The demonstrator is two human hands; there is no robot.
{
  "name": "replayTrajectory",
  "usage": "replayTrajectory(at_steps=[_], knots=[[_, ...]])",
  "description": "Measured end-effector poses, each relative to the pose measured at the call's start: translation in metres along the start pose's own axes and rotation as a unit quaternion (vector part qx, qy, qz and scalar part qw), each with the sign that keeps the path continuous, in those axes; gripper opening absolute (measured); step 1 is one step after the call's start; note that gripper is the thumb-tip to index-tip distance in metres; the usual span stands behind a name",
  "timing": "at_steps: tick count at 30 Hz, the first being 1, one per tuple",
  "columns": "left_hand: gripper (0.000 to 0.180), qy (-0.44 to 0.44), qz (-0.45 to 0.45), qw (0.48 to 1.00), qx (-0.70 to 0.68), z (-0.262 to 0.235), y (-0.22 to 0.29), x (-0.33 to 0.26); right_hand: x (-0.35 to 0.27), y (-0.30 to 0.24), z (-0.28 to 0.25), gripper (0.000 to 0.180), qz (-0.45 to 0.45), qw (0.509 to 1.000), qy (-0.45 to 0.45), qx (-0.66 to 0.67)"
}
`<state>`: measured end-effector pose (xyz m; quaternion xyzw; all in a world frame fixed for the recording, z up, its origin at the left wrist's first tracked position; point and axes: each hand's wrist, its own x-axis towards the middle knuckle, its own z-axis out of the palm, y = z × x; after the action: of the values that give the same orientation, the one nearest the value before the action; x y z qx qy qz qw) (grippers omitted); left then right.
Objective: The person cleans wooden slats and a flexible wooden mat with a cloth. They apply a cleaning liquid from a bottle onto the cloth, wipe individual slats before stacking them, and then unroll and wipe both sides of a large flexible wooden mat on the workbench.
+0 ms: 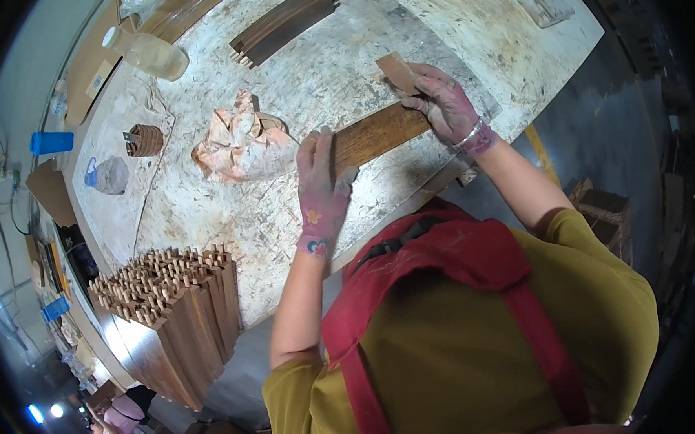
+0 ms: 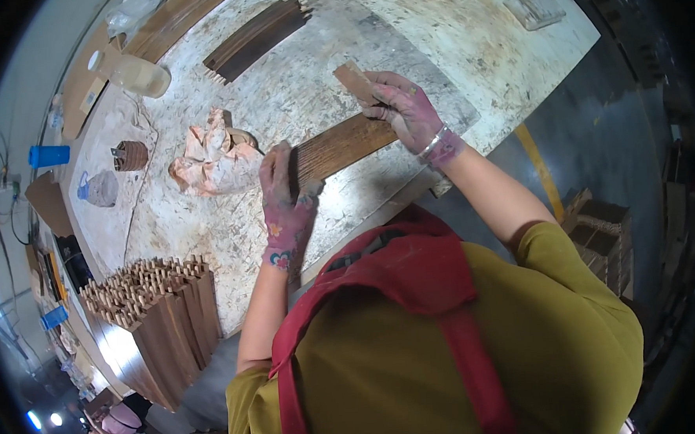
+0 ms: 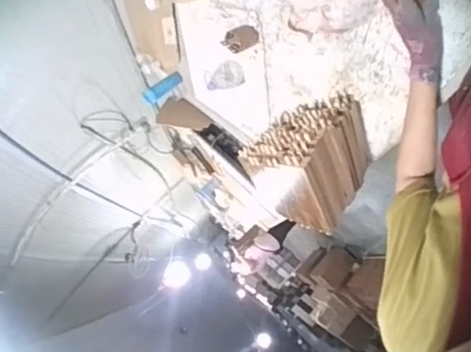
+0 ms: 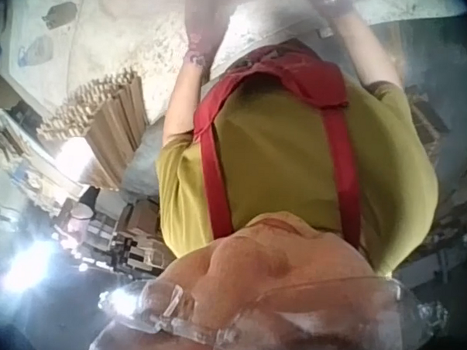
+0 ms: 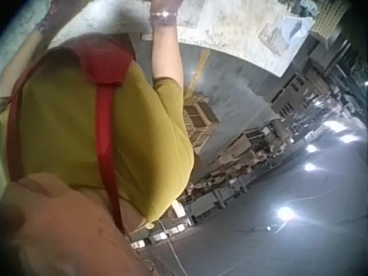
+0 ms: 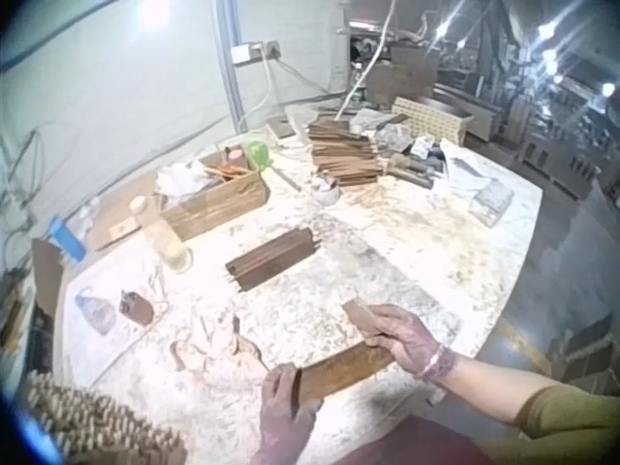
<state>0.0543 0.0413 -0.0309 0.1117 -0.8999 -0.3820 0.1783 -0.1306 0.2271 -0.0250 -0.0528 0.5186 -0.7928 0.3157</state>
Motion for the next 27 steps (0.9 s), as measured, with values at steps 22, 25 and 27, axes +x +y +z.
replayTrajectory(at_steps=[22,25,27], knots=[[0.045,0.158,-0.256,0.831,-0.469,-0.03,0.047,-0.024,-0.04,-0.01,0.082,0.033,-0.309,0.862,-0.124,-0.382],[0.041,0.154,-0.22,0.842,-0.469,-0.028,0.047,-0.023,-0.041,-0.005,0.111,0.038,-0.308,0.788,-0.167,-0.507],[0.041,0.17,-0.233,0.841,-0.458,-0.027,0.041,-0.03,-0.037,0.019,0.126,0.036,-0.351,0.752,-0.199,-0.522]])
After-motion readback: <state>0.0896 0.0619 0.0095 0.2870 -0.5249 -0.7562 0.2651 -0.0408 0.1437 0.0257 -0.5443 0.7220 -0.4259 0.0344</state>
